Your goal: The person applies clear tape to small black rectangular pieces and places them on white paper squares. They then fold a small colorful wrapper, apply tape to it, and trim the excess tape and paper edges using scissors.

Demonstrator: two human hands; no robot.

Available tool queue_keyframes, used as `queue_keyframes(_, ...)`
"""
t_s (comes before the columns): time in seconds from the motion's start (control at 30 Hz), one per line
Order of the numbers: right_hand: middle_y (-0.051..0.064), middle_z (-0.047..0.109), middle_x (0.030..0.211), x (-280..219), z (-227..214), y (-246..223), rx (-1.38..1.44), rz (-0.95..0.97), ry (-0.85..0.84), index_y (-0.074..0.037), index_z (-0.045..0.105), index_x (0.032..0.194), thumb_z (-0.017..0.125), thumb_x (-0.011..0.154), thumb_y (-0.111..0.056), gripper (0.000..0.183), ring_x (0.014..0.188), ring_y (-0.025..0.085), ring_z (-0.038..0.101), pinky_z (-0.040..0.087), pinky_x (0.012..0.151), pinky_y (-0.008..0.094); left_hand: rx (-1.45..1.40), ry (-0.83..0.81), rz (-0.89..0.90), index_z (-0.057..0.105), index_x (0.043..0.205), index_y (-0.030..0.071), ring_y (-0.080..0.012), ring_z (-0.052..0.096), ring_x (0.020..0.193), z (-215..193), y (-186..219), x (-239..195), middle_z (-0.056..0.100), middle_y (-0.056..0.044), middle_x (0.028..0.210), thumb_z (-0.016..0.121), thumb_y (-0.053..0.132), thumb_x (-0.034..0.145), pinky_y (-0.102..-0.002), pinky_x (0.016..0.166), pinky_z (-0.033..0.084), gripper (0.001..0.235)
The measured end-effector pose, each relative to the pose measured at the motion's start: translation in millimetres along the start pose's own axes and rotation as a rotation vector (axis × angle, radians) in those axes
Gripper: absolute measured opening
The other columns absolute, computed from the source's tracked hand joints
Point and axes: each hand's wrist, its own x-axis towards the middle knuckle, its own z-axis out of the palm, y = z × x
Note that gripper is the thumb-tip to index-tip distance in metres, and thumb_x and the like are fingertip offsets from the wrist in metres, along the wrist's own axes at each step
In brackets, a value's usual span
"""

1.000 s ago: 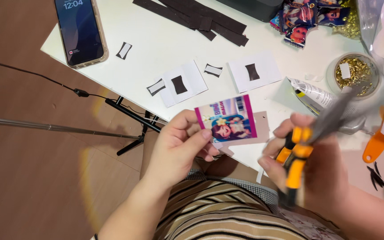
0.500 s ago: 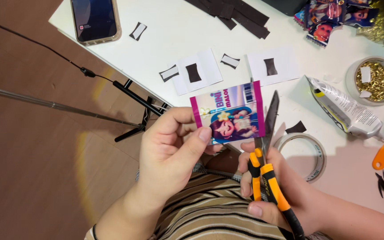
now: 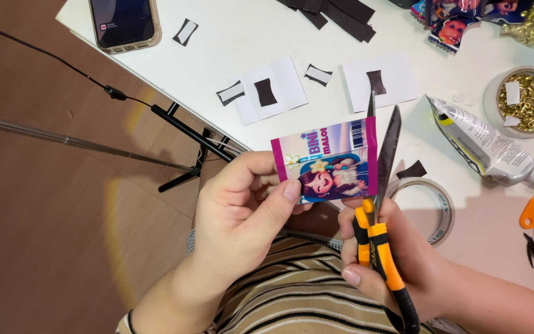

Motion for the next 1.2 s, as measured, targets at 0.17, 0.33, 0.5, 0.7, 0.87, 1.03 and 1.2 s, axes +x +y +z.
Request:
queue_keyframes(0.17,0.003,0.057,0.076,1.9,-0.8,-1.6,-0.087,0.003,0.008,-0.003,0.037,0.124,0.064,0.095,-0.011,0.04,0.057,0.01,0.051,0.047,0.061,0.024,0.02,0.004,0.042,0.063,0.116,-0.001,-0.0145,0.069,0.082,-1.8,0.6,-0.5,0.073,-0.012,0.1,0.066,0.011,0.098,-0.025,0.071,0.064,0.022)
queue_keyframes(0.33,0.006,0.051,0.1,-5.1,-0.6,8.2,-0.093,0.031,0.068,-0.007,0.035,0.132,0.066,0.094,-0.008,0.049,0.059,0.01,0.055,0.046,0.055,0.023,0.042,-0.016,0.048,0.064,0.114,-0.001,-0.0161,0.071,0.081,-1.5,3.0,-0.7,0.073,-0.012,0.098,0.065,0.013,0.098,-0.027,0.074,0.066,0.021)
queue_keyframes(0.5,0.006,0.053,0.071,-1.5,-0.7,7.3,0.01,-0.023,0.052,-0.006,0.035,0.119,0.064,0.096,-0.006,0.037,0.051,0.012,0.05,0.041,0.049,0.022,0.182,-0.057,0.13,0.064,0.113,0.001,-0.017,0.077,0.077,-7.1,3.6,1.4,0.074,-0.011,0.096,0.064,0.014,0.098,-0.024,0.071,0.065,0.019)
queue_keyframes(0.7,0.02,0.061,0.112,5.6,-15.4,-3.6,0.46,-0.205,0.329,-0.002,0.026,0.152,0.076,0.102,-0.024,0.074,0.079,0.031,0.073,0.063,0.058,0.035,0.587,-0.269,0.596,0.068,0.114,0.005,-0.0361,0.076,0.113,-18.7,-10.2,2.9,0.065,-0.026,0.129,0.058,0.002,0.104,-0.038,0.1,0.065,0.014)
queue_keyframes(0.87,0.007,0.067,0.112,1.1,-28.4,-18.9,-0.017,0.221,0.597,-0.013,0.038,0.144,0.076,0.07,-0.004,0.084,0.061,0.015,0.059,0.051,0.051,0.029,0.655,-0.433,0.776,0.071,0.115,0.004,-0.026,0.07,0.085,-24.5,-40.7,-2.7,0.057,-0.019,0.139,0.063,0.003,0.108,-0.037,0.071,0.061,0.01)
queue_keyframes(1.03,0.008,0.066,0.117,3.2,-25.0,-17.1,-0.055,0.146,0.583,-0.011,0.037,0.144,0.073,0.073,0.01,0.082,0.067,0.016,0.067,0.059,0.059,0.029,0.676,-0.479,0.825,0.066,0.111,0.003,-0.042,0.07,0.099,-17.8,-37.5,5.1,0.059,-0.025,0.133,0.055,0.001,0.105,-0.047,0.082,0.06,0.013)
queue_keyframes(1.2,0.008,0.065,0.113,6.1,-34.5,-16.3,-0.3,0.293,0.615,-0.007,0.034,0.139,0.071,0.077,0.006,0.073,0.056,0.021,0.068,0.059,0.06,0.03,0.69,-0.464,0.672,0.067,0.11,0.011,-0.0442,0.074,0.118,-14.9,-34.6,2.6,0.068,-0.024,0.127,0.051,0.023,0.103,-0.056,0.101,0.062,0.021)
